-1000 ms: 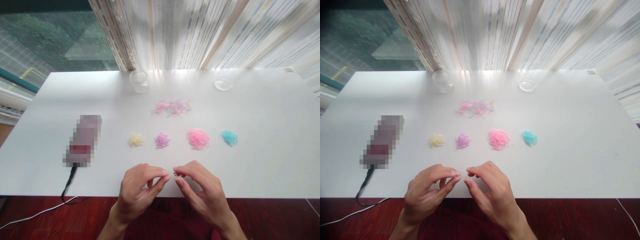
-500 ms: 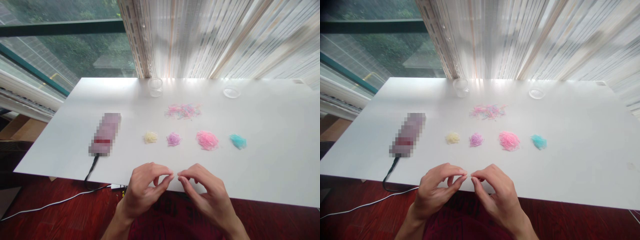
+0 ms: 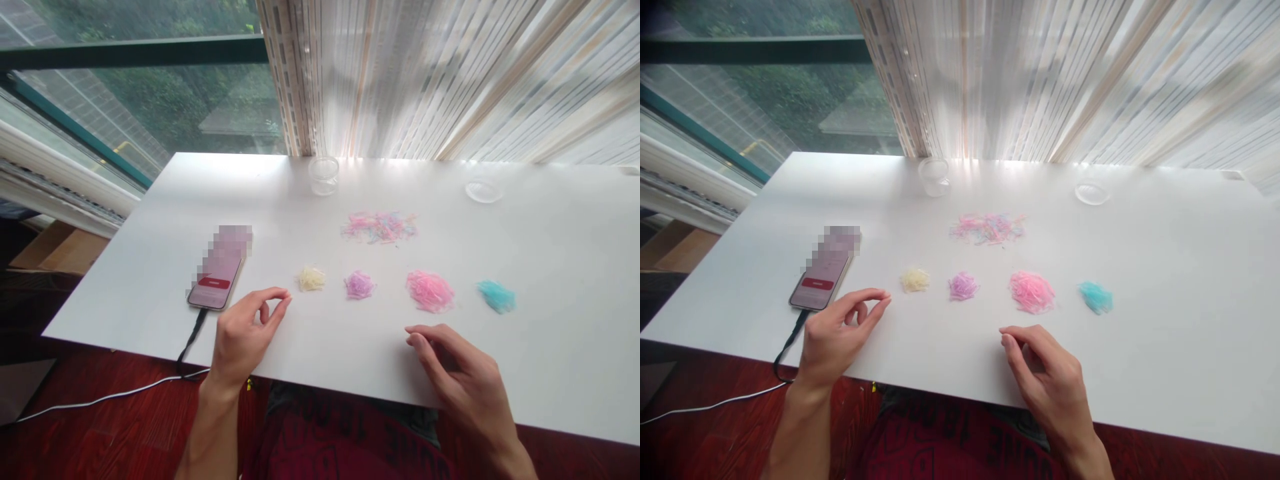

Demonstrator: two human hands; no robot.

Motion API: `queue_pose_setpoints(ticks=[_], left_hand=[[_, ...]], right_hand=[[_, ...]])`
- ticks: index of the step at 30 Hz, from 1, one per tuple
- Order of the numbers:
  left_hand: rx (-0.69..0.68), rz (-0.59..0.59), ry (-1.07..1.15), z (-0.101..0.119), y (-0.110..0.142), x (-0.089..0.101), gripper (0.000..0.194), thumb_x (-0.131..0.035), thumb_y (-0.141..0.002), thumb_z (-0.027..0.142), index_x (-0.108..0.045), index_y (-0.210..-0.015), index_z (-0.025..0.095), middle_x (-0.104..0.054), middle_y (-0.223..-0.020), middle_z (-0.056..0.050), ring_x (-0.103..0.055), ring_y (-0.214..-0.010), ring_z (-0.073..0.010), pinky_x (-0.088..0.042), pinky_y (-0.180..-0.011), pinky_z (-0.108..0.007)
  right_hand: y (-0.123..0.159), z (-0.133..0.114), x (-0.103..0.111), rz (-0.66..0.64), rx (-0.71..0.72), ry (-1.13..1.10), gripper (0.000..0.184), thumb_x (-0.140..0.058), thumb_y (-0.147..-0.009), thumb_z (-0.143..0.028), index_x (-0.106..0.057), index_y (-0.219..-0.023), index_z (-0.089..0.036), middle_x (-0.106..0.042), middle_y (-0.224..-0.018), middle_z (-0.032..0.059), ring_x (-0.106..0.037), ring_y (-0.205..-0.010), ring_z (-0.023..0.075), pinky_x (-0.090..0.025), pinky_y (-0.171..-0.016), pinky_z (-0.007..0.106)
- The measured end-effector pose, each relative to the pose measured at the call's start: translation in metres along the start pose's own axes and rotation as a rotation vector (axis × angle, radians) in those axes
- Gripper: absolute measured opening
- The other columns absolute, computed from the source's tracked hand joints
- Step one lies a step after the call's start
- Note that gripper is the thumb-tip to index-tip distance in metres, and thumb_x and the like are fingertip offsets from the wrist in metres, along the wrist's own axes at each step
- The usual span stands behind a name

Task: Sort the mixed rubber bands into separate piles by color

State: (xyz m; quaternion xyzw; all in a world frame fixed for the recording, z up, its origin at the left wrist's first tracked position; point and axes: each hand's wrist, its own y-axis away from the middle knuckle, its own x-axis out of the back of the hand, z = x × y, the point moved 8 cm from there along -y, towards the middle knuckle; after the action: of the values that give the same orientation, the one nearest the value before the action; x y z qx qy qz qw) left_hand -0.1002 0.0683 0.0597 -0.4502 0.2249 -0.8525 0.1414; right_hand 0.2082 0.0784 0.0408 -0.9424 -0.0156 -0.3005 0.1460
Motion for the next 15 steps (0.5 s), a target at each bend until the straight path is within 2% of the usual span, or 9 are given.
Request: queue_pose_setpoints(ticks=[3,6,11,15], left_hand=[[-0.062,-0.095,-0.053,-0.009,-0.007,-0.003,0.008,-0.07,-0.1,0.023,-0.076,-0.103,0.018,-0.078,-0.079,0.001,-0.058,-0.054,-0.0096,-0.051,-0.06,-0.023],[-0.082,-0.12,-0.103,-0.014,-0.012,-0.002,0.013,-0.068,-0.101,0.028,-0.077,-0.102,0.018,-0.077,-0.077,0.001,-0.059,-0.054,-0.0105,-0.05,-0.061,-0.024],[0.007,-0.001,-0.251,-0.016,-0.015,0.004,0.015,-0.069,-0.1,0.029,-0.079,-0.101,0.018,-0.068,-0.066,0.004,-0.057,-0.052,-0.0106,-0.048,-0.063,-0.025],[0.125,0.069,-0.291,-0.01,-0.013,-0.003,0.012,-0.071,-0.096,0.027,-0.079,-0.099,0.018,-0.066,-0.062,0.005,-0.056,-0.049,-0.0109,-0.044,-0.059,-0.025]], right_hand=[[0.0,0.006,0.0,0.006,-0.01,-0.007,0.012,-0.068,-0.098,-0.029,-0.077,-0.091,-0.025,-0.079,-0.082,0.0009,-0.075,-0.07,0.0179,-0.058,-0.061,0.025],[-0.001,0.006,-0.001,0.004,0.0,-0.005,0.01,-0.068,-0.097,-0.027,-0.076,-0.091,-0.025,-0.079,-0.08,0.0003,-0.074,-0.067,0.017,-0.057,-0.06,0.024],[-0.002,0.005,-0.001,-0.003,-0.005,0.022,0.01,-0.066,-0.098,-0.024,-0.075,-0.092,-0.025,-0.079,-0.082,-0.0002,-0.073,-0.068,0.0159,-0.057,-0.061,0.022],[-0.001,0.006,-0.001,-0.006,0.002,0.039,0.01,-0.066,-0.098,-0.024,-0.074,-0.093,-0.026,-0.078,-0.082,-0.0013,-0.072,-0.068,0.015,-0.056,-0.062,0.021]])
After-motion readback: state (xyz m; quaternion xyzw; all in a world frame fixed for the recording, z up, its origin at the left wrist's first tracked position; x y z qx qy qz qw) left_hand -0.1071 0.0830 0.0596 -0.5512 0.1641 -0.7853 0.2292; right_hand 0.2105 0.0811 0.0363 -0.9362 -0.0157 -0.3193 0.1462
